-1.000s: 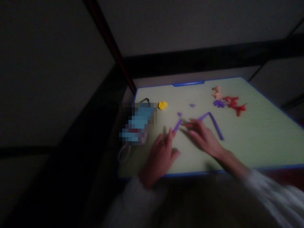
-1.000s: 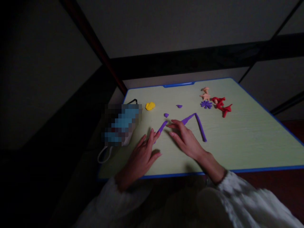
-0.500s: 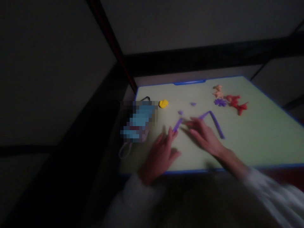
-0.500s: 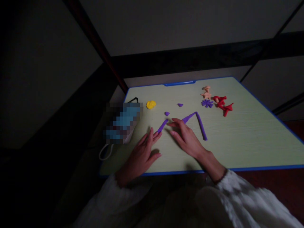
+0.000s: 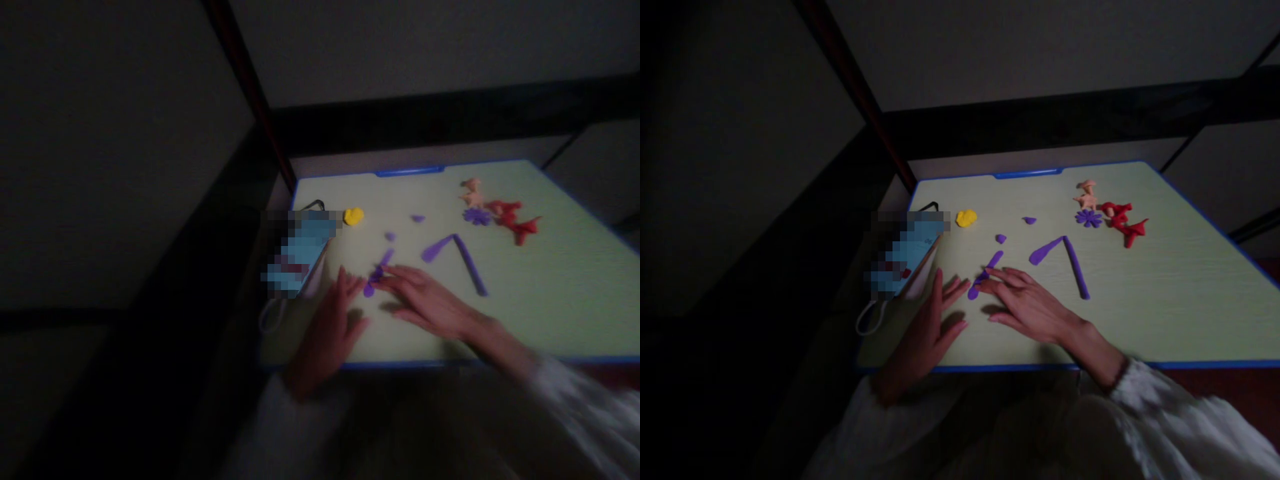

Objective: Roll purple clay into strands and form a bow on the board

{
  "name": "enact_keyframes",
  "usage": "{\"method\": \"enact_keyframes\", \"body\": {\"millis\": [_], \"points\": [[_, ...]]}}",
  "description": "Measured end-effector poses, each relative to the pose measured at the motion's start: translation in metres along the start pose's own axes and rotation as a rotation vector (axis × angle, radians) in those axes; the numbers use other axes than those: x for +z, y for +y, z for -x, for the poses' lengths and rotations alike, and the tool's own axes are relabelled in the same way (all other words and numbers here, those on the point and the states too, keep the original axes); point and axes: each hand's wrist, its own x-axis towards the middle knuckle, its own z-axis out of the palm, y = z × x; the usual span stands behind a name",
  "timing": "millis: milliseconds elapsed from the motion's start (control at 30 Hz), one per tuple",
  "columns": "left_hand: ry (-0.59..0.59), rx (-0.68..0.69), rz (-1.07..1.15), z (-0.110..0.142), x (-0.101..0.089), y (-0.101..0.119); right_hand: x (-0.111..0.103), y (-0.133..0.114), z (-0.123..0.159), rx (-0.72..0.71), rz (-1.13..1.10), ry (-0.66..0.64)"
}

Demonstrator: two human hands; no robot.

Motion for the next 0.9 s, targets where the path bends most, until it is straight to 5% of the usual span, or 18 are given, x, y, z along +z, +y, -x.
{"method": "enact_keyframes", "body": {"millis": [367,567,900], "points": [[-0.003,0.01,-0.062,-0.0006,0.0019,0.0019,0.0007,0.0038,0.0023,0.014,-0.045,0.094],[-0.005,0.009,-0.088,-0.0016,0.0015,0.0029,0.0037,0.0003,-0.0015,0.0,0.103,-0.014],[0.068,0.053,-0.106,0.0009,-0.0004,0.0037,0.0034,-0.0016,-0.0012,-0.01,0.077,0.0]]}}
